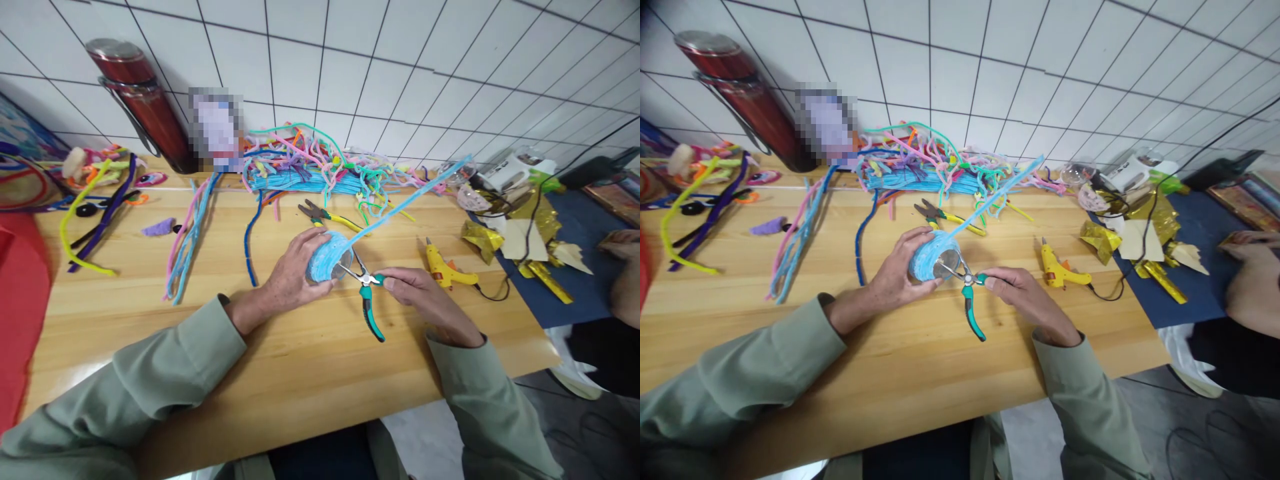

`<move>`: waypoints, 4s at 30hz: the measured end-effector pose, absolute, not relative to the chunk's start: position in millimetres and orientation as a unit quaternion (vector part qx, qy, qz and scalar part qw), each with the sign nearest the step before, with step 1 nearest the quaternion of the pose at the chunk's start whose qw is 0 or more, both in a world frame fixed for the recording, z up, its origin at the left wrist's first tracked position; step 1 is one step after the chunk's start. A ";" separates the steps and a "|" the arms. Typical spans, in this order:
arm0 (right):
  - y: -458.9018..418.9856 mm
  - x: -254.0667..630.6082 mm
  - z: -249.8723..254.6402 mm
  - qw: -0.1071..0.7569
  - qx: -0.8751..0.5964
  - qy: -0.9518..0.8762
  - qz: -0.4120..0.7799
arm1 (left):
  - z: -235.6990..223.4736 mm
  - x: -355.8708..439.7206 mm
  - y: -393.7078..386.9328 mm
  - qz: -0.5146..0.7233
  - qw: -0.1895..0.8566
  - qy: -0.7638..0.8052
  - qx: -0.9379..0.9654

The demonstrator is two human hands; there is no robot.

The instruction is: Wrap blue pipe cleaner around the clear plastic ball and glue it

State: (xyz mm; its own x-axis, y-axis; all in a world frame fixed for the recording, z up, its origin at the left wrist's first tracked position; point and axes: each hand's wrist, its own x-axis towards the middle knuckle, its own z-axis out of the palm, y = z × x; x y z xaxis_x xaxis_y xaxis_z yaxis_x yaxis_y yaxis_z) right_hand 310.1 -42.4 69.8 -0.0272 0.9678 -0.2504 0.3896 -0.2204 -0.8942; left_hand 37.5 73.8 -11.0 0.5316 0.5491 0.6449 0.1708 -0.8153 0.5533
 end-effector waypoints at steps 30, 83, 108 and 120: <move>-25.8 338.7 57.6 0.269 -0.708 -0.598 0.261 | -12.7 37.0 78.8 0.482 0.211 0.307 0.793; -27.5 253.9 72.3 0.477 -0.417 -0.402 0.661 | 81.8 23.7 46.2 0.589 0.251 0.243 0.729; -29.5 260.6 57.1 0.488 -0.431 -0.325 0.686 | 74.5 26.1 53.3 0.537 0.414 0.224 0.700; -29.4 266.5 53.5 0.502 -0.438 -0.311 0.678 | 69.7 25.4 62.5 0.539 0.400 0.259 0.695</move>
